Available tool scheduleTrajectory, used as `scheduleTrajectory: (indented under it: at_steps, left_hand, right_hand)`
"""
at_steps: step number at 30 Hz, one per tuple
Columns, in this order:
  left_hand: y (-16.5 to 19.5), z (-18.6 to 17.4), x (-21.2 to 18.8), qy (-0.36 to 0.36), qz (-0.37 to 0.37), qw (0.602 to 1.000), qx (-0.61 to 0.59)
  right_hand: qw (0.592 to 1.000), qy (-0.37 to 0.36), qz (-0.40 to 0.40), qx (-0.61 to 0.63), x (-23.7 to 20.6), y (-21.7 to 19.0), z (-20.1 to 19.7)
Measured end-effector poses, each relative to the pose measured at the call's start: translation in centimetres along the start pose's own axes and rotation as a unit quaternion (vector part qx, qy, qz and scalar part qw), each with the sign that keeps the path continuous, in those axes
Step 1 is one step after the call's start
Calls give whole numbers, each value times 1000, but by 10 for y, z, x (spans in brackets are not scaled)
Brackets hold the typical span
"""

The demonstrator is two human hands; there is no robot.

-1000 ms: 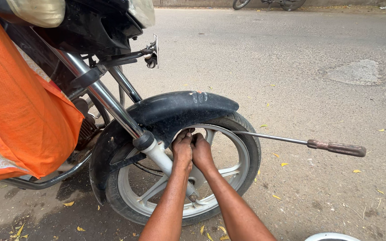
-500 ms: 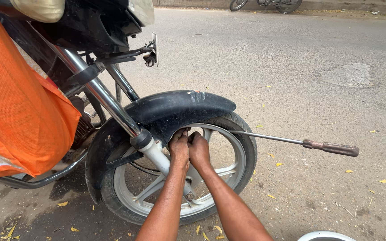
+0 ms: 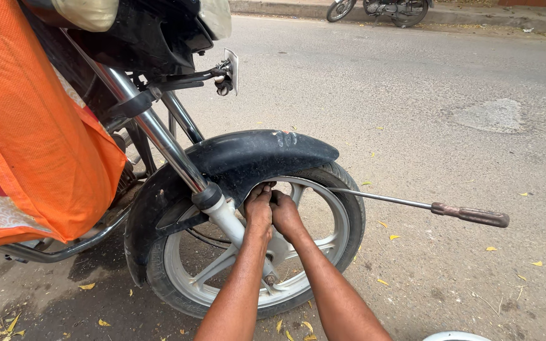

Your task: The person uses tire levers to pry the bead of a motorcycle tire off the rim. They work around the circumference of the wheel, gradually separating the tire from the rim until it is partially detached.

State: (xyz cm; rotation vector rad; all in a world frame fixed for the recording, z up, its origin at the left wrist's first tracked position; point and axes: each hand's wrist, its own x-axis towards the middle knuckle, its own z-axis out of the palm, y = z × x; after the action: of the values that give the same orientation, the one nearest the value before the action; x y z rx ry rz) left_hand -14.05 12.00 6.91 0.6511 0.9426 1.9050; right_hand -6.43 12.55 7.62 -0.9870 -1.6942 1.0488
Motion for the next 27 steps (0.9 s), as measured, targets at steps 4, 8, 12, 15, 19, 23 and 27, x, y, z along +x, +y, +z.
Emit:
scheduleTrajectory:
  at_steps: [4, 8, 12, 15, 19, 23, 27]
  left_hand:
    - [2, -1, -6, 27, 1, 999, 47]
    - [8, 0, -12, 28, 2, 997, 66]
    - [11, 3, -11, 39, -18, 995, 89]
    - [9, 4, -9, 43, -34, 996, 73]
    - [5, 3, -5, 34, -30, 998, 40]
    - [4, 2, -4, 21, -22, 999, 29]
    - [6, 3, -6, 22, -19, 999, 25]
  right_hand:
    - [989, 46, 23, -138, -2, -2, -2]
    - [986, -42, 10, 164, -2, -2, -3]
    - [1000, 18, 25, -5, 0, -3, -4]
    - [997, 54, -6, -63, -1, -4, -4]
    - [999, -6, -2, 38, -5, -6, -4]
    - [989, 69, 45, -121, -8, -8, -3]
    - [999, 17, 16, -30, -7, -7, -2]
